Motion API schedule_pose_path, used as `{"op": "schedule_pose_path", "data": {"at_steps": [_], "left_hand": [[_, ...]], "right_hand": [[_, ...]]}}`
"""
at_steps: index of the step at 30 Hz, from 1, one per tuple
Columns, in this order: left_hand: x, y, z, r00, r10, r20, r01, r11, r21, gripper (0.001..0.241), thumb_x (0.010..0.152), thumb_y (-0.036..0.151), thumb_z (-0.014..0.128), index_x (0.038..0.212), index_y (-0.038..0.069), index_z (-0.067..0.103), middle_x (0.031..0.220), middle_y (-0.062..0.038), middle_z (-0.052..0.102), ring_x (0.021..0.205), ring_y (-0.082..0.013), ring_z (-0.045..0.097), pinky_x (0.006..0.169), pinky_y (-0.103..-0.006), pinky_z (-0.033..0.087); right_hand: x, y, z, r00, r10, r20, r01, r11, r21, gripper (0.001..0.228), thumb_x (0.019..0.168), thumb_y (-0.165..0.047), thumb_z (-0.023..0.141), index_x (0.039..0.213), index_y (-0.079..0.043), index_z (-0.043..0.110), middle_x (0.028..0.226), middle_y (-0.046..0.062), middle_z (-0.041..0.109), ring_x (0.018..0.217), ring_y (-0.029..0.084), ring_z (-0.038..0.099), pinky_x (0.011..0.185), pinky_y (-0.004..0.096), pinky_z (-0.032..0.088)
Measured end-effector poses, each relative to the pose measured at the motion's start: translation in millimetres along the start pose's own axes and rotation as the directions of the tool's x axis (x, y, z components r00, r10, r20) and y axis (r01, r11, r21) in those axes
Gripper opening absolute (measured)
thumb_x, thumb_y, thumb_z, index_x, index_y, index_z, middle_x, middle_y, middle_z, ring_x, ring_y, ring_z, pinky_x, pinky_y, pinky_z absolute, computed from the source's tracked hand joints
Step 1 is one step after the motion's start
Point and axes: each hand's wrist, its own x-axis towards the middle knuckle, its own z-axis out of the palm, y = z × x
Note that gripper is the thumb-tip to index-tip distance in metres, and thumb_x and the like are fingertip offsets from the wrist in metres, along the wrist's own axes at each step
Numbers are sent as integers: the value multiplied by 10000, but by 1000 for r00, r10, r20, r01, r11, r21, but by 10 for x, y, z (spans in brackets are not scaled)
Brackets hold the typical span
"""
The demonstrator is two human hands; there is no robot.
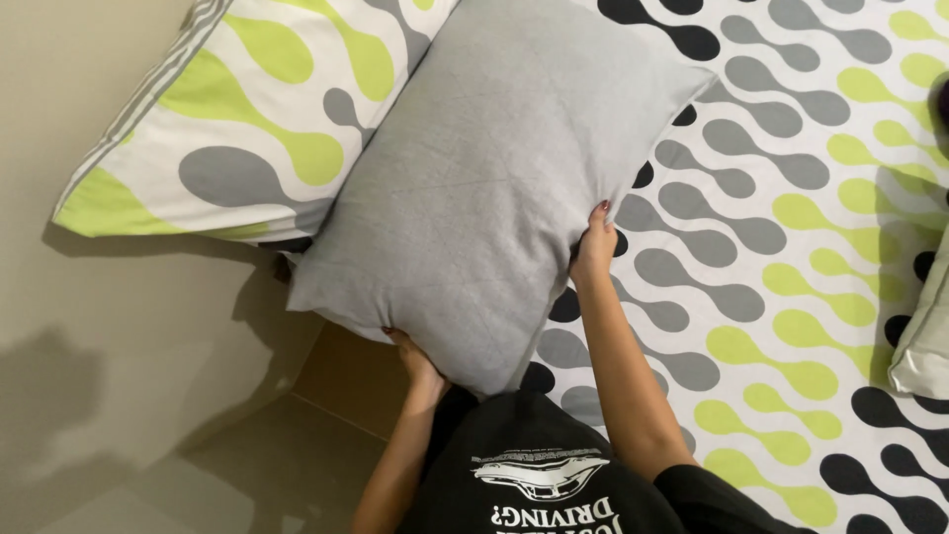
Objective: The person inserts a white pillow into a grey pillowcase on a bed. They adjust the pillow inside the case, smooth the fabric, and then use a feather duster to clean the pillowcase before placing the pillow on the bed.
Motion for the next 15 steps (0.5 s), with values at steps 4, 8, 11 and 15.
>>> {"op": "schedule_pose_path", "data": {"at_steps": [4,8,11,15], "left_hand": [[26,-179,213,999,-25,43,21,997,80,938,919,717,248,1618,131,33,1683,-82,141,1494,-287,261,1173,-422,287],[239,-301,209,987,109,-115,-89,983,163,919,1006,687,260,1558,-48,263,1616,-208,350,1427,-351,428,1158,-391,354],[184,-220,214,980,142,-140,-107,967,230,943,1012,685,257,1482,-116,421,1523,-256,504,1345,-374,539,1119,-370,400],[86,-113,87,977,139,-163,-95,963,252,949,1020,679,275,1422,-156,482,1460,-276,567,1292,-384,583,1094,-379,429]], "right_hand": [[236,-229,-54,999,17,-34,-20,997,-75,643,1056,-490,556,1443,20,503,1396,317,377,1103,331,432,925,488,379],[714,155,-597,988,79,135,-62,990,-125,742,961,-620,493,1482,-94,453,1434,124,582,1279,278,584,1051,430,515],[298,184,-550,954,292,72,-266,930,-253,835,886,-690,475,1528,-159,417,1475,77,558,1322,258,552,1065,427,472],[-197,343,-406,881,473,-9,-470,873,-128,937,908,-781,427,1575,-127,351,1518,116,495,1365,317,504,1099,491,422]]}}
